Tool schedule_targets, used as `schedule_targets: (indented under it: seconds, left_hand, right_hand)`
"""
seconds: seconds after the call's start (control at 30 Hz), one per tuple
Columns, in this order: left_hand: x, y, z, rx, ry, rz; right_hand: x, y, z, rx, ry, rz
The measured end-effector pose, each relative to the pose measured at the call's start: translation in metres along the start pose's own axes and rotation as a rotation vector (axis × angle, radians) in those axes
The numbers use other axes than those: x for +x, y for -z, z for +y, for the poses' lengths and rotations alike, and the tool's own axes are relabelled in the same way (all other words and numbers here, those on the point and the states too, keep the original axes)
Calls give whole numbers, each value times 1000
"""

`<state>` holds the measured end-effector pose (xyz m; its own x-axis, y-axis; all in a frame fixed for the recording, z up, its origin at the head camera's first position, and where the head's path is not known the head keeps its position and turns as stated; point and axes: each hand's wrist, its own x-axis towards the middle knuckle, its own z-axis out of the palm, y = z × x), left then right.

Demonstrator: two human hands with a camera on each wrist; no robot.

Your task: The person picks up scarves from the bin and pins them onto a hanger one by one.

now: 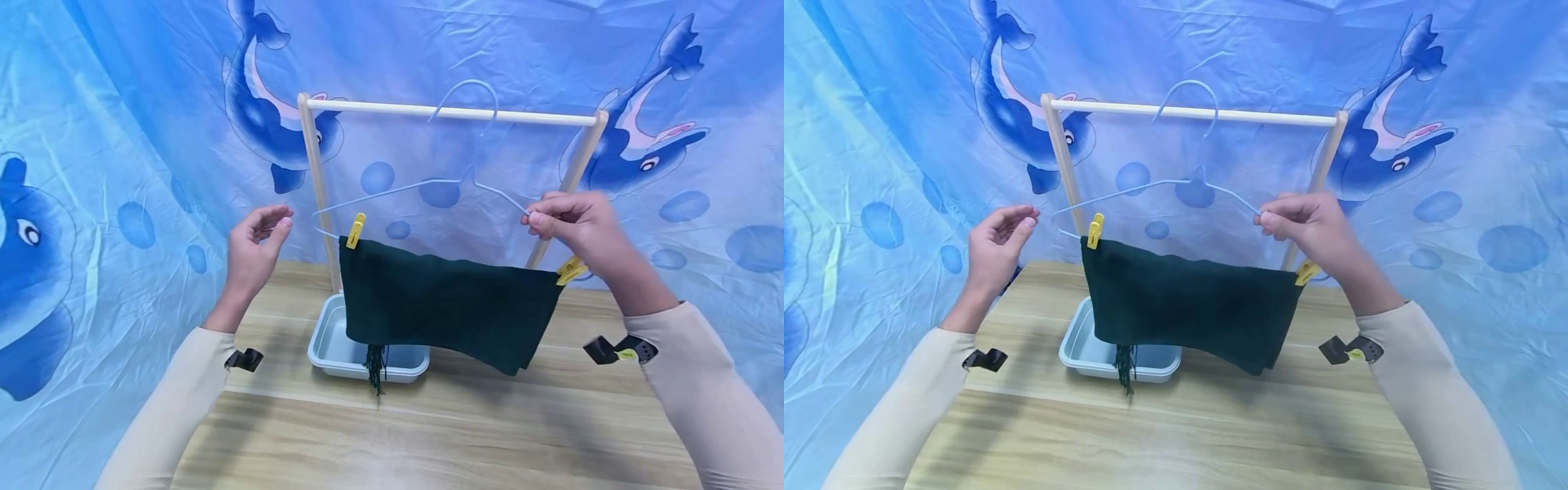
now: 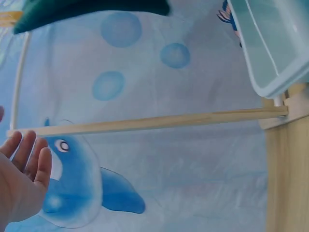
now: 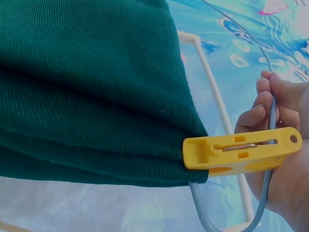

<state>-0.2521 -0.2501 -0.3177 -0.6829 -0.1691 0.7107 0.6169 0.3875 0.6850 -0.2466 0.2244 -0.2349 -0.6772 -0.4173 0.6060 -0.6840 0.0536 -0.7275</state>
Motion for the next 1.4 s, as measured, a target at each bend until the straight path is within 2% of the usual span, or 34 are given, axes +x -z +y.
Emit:
schedule_targets:
  seconds: [0.17, 0.27, 0.47, 0.6, 0.8, 1.0, 1.13, 1.27, 1.4]
  left_hand:
    - [2, -8, -9, 17, 63, 18]
    - [4, -15, -16, 33, 91, 27]
    - [11, -26, -42, 64, 115, -4]
    - [14, -36, -52, 75, 136, -20]
    - [17, -48, -59, 87, 165, -27]
    - [23, -56, -68, 76, 155, -15]
    - [25, -60, -73, 68, 153, -2]
    - [25, -63, -76, 66, 158, 7]
    - [26, -65, -76, 82, 160, 2]
  right_hand:
    - [-4, 12, -9, -20, -17, 44]
    - [-7, 18, -15, -67, -26, 62]
    - [-14, 31, -24, -146, -50, 98]
    - [-16, 38, -29, -121, -58, 122]
    - [-17, 50, -34, -179, -104, 181]
    - [-15, 61, -37, -250, -138, 240]
    - [-11, 66, -37, -302, -147, 256]
    - [-6, 71, -38, -371, -196, 266]
    - [0, 74, -39, -371, -224, 259]
